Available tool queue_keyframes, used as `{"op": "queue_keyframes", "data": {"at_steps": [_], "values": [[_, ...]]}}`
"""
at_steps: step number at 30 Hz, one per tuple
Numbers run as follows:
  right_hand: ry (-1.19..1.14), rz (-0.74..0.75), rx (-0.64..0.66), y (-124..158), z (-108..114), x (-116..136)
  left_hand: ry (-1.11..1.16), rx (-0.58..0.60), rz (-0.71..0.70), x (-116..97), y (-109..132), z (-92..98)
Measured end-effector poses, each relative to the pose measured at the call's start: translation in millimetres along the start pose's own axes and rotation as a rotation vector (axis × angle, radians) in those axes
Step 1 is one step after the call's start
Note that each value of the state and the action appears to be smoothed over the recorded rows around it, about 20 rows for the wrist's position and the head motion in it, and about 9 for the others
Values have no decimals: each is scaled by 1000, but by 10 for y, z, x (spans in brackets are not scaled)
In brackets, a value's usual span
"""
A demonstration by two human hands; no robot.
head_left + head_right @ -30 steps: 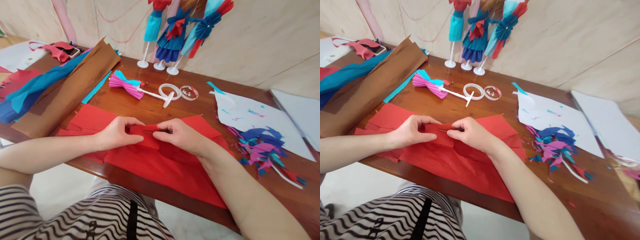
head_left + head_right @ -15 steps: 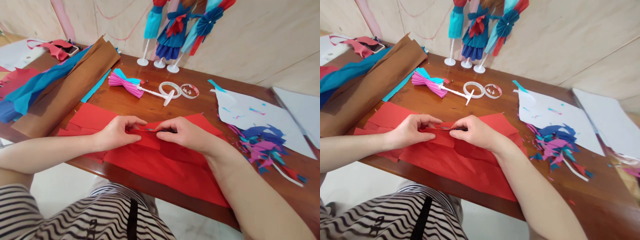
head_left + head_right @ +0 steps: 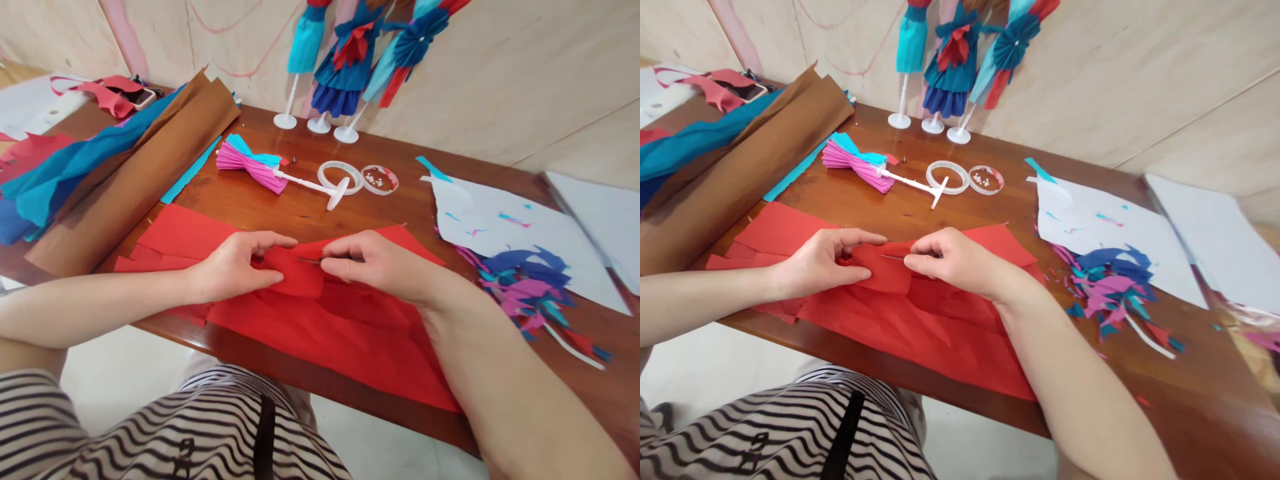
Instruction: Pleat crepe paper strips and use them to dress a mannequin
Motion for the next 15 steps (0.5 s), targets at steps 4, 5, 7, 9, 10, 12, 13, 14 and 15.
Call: {"op": "queue_keyframes", "data": {"at_steps": [4,5,7,9,10,12,13,14,15], "values": [[-58,-42,65,-4,1,-15,22,3,-5,-13,1,0],[-61,-40,67,-7,-2,-13,18,0,-7,-17,1,2],[-62,-32,74,-12,-7,-6,23,5,3,-22,2,2],[-61,-31,76,-15,2,-6,34,15,16,-24,4,1],[-61,-36,73,-16,17,-11,37,17,18,-25,5,1],[-54,-52,65,-11,69,-32,44,19,17,-27,7,1],[-42,-59,57,-4,107,-46,48,20,18,-27,8,2],[-25,-62,37,7,153,-60,47,18,20,-27,8,4],[-8,-61,2,21,203,-71,42,16,22,-27,8,7]]}}
Point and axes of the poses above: each hand's wrist, its own y-axis away from the middle knuckle, its own z-axis out of the back of the hand, x = y × z, the point moved 2 cm from there along -y, towards the middle knuckle, and after that the axes turned 9 degrees about -y, right-handed, at the moved point
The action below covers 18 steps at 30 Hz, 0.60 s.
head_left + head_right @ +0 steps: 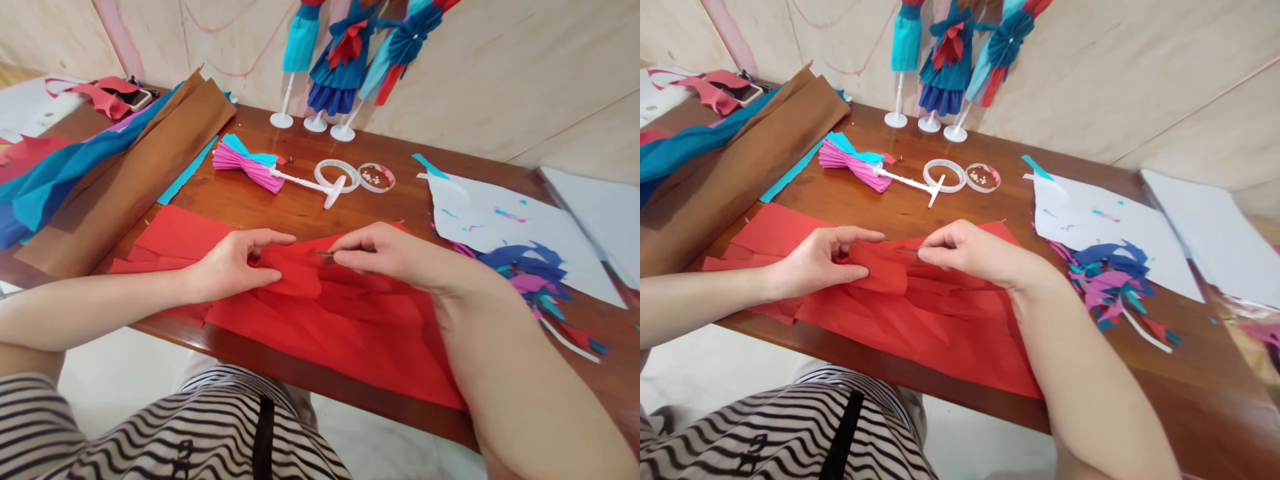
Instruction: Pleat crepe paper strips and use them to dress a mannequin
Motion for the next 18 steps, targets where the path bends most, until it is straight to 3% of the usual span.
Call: {"op": "queue_keyframes", "data": {"at_steps": [4,9,18], "values": [[32,33,-133,81,136,3,-49,-16,-3,5,-2,12],[140,42,53,99,-31,72,-70,5,-28,15,-2,8],[187,5,70,34,-169,70,-102,12,-96,31,14,-2]]}}
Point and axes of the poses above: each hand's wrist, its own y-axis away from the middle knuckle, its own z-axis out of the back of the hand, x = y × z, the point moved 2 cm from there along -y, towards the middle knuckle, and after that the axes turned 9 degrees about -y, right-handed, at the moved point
